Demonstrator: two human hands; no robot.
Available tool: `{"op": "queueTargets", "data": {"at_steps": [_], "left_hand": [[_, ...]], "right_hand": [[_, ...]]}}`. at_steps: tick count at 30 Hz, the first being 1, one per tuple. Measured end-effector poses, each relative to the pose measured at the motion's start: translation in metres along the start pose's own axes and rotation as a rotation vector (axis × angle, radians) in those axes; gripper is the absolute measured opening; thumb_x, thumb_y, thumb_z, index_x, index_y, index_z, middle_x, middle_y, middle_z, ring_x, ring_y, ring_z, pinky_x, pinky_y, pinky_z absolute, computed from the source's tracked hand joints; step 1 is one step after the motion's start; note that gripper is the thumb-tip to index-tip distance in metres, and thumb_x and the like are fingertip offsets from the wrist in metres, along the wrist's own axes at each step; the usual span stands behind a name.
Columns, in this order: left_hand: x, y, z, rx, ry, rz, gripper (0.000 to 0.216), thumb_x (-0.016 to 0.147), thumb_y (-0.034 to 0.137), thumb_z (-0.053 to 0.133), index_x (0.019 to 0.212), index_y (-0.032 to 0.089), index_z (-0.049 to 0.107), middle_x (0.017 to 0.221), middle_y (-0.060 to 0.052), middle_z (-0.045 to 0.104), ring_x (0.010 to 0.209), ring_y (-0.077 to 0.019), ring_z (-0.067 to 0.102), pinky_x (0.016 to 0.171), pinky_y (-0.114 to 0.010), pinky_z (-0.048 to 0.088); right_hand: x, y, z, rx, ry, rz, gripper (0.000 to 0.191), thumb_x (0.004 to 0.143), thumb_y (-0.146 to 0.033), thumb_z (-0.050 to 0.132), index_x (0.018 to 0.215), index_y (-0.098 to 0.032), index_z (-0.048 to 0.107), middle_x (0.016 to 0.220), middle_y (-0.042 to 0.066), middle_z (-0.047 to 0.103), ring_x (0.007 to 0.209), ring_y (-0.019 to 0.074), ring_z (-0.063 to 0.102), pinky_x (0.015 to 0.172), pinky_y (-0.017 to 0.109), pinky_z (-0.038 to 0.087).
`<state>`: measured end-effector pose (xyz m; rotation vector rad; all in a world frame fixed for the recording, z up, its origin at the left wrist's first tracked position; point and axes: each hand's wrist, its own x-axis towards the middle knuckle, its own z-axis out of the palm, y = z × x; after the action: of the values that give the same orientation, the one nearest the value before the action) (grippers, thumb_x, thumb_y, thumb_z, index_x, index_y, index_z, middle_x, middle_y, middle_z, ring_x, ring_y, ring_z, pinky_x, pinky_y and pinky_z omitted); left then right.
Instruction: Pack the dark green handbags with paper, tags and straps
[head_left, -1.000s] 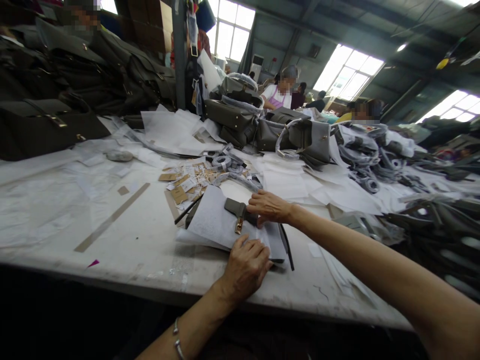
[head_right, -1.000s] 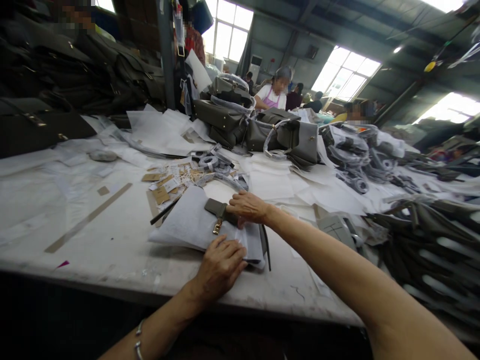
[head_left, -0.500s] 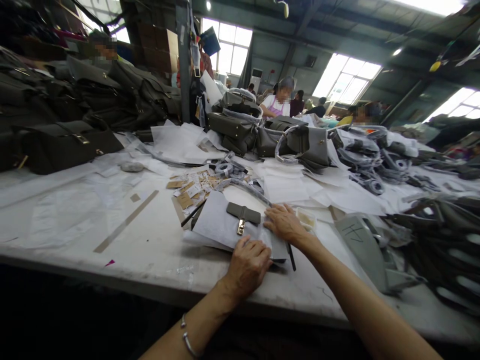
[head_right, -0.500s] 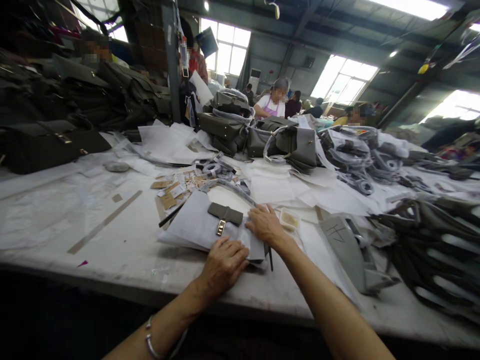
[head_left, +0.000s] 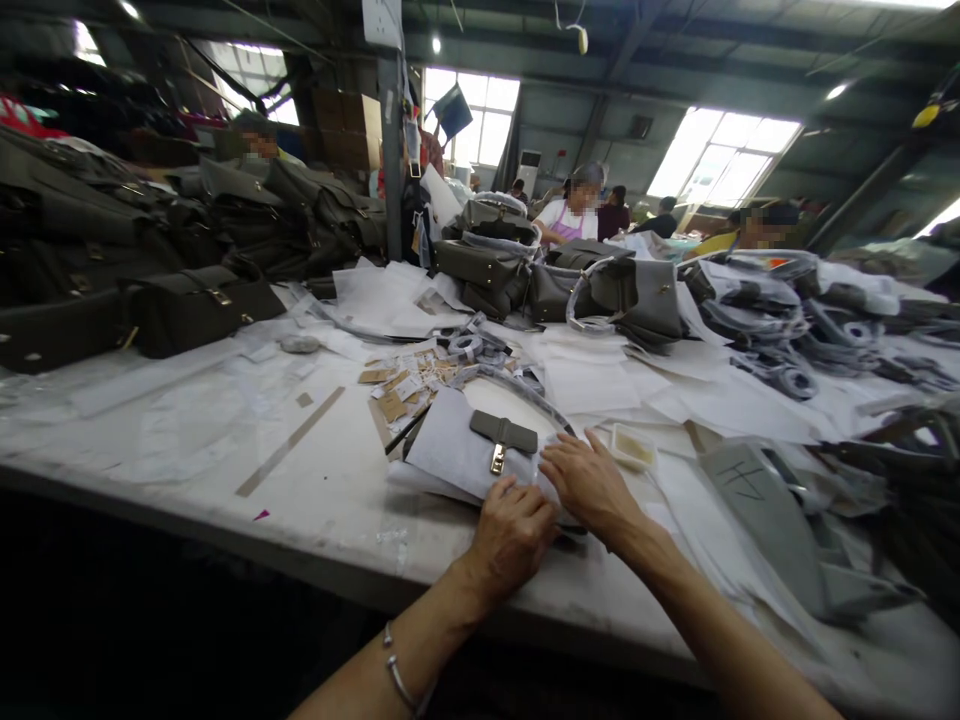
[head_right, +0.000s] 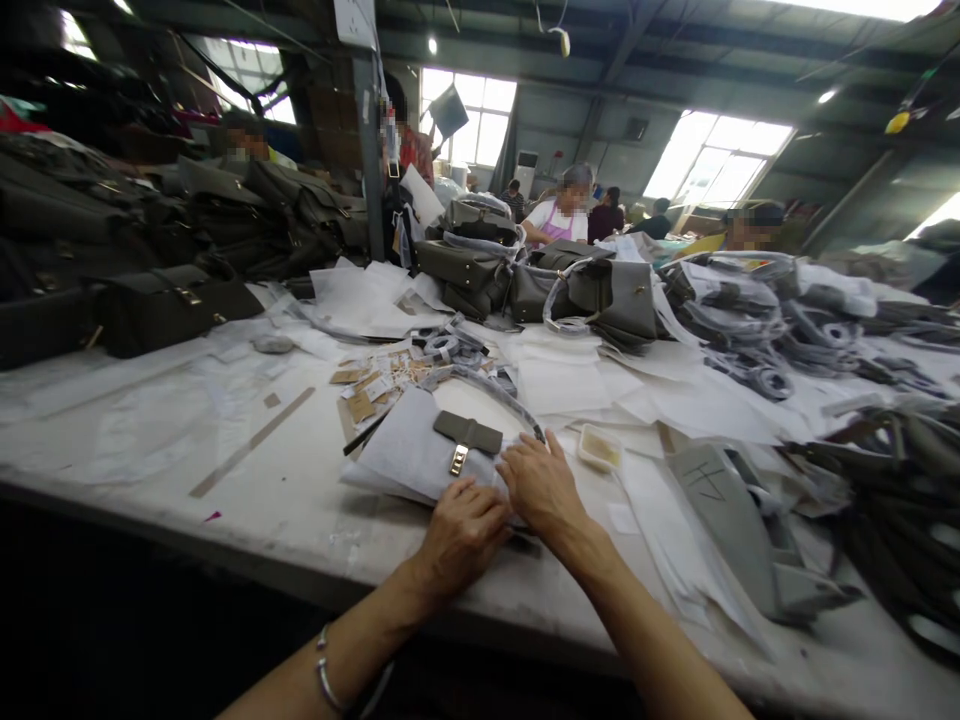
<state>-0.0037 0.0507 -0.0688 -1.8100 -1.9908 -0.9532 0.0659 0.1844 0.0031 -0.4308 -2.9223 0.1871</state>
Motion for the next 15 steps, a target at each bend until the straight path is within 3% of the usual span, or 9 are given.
{"op": "queueTargets", "data": {"at_steps": [3,5,7,10,12,14,15], "left_hand": [[-0.003,-0.003,0.006,0.025,0.026,0.028,0.016,0.09,0.024,0.057,0.104,0.019,0.063,0.097,-0.006,0.07,0.098,-0.0219,0.063,0.097,-0.044,0.047],[-0.005,-0.005,0.006,0.055,0.028,0.083,0.022,0.089,0.021,0.054,0.109,0.016,0.063,0.101,-0.009,0.071,0.101,-0.0246,0.063,0.094,-0.044,0.049],[-0.007,-0.008,-0.003,0.083,-0.012,0.174,0.024,0.09,0.017,0.052,0.11,0.013,0.064,0.103,-0.011,0.071,0.103,-0.0251,0.062,0.096,-0.043,0.048],[-0.007,-0.017,-0.037,0.069,-0.131,0.274,0.021,0.093,0.016,0.048,0.106,0.015,0.064,0.1,-0.008,0.071,0.101,-0.02,0.063,0.098,-0.036,0.048],[-0.006,-0.029,-0.068,0.066,-0.165,0.254,0.02,0.095,0.018,0.046,0.102,0.017,0.065,0.097,-0.006,0.071,0.099,-0.0168,0.063,0.096,-0.032,0.048],[-0.004,-0.048,-0.101,0.13,-0.168,0.188,0.027,0.094,0.026,0.055,0.119,0.021,0.06,0.12,-0.008,0.066,0.119,-0.0199,0.056,0.106,-0.039,0.042],[-0.005,-0.059,-0.115,0.185,-0.183,0.141,0.041,0.089,0.033,0.064,0.128,0.023,0.056,0.131,-0.009,0.061,0.13,-0.0251,0.048,0.111,-0.047,0.036]], "right_hand": [[0.0,-0.016,0.004,0.255,0.116,-0.054,0.032,0.097,-0.03,0.047,0.12,-0.021,0.067,0.127,0.009,0.066,0.126,0.0261,0.054,0.114,0.051,0.034],[-0.004,-0.024,0.016,0.437,0.121,-0.062,0.037,0.098,-0.035,0.043,0.124,-0.02,0.065,0.131,0.009,0.063,0.125,0.0239,0.056,0.109,0.045,0.043],[-0.008,-0.027,0.03,0.54,0.106,-0.065,0.039,0.1,-0.037,0.04,0.122,-0.021,0.067,0.132,0.008,0.063,0.126,0.0234,0.055,0.109,0.044,0.045],[-0.014,-0.023,0.044,0.565,0.105,-0.08,0.04,0.101,-0.04,0.038,0.121,-0.024,0.068,0.134,0.007,0.062,0.13,0.0246,0.052,0.112,0.047,0.041],[-0.017,-0.02,0.047,0.548,0.12,-0.1,0.038,0.1,-0.041,0.04,0.122,-0.025,0.068,0.134,0.007,0.061,0.129,0.0254,0.053,0.111,0.048,0.042],[-0.017,-0.018,0.047,0.515,0.155,-0.131,0.036,0.098,-0.042,0.046,0.123,-0.026,0.067,0.135,0.008,0.061,0.126,0.0265,0.055,0.109,0.049,0.044],[-0.018,-0.018,0.047,0.491,0.176,-0.149,0.036,0.096,-0.042,0.049,0.124,-0.026,0.066,0.135,0.008,0.061,0.126,0.0271,0.056,0.108,0.049,0.045]]}}
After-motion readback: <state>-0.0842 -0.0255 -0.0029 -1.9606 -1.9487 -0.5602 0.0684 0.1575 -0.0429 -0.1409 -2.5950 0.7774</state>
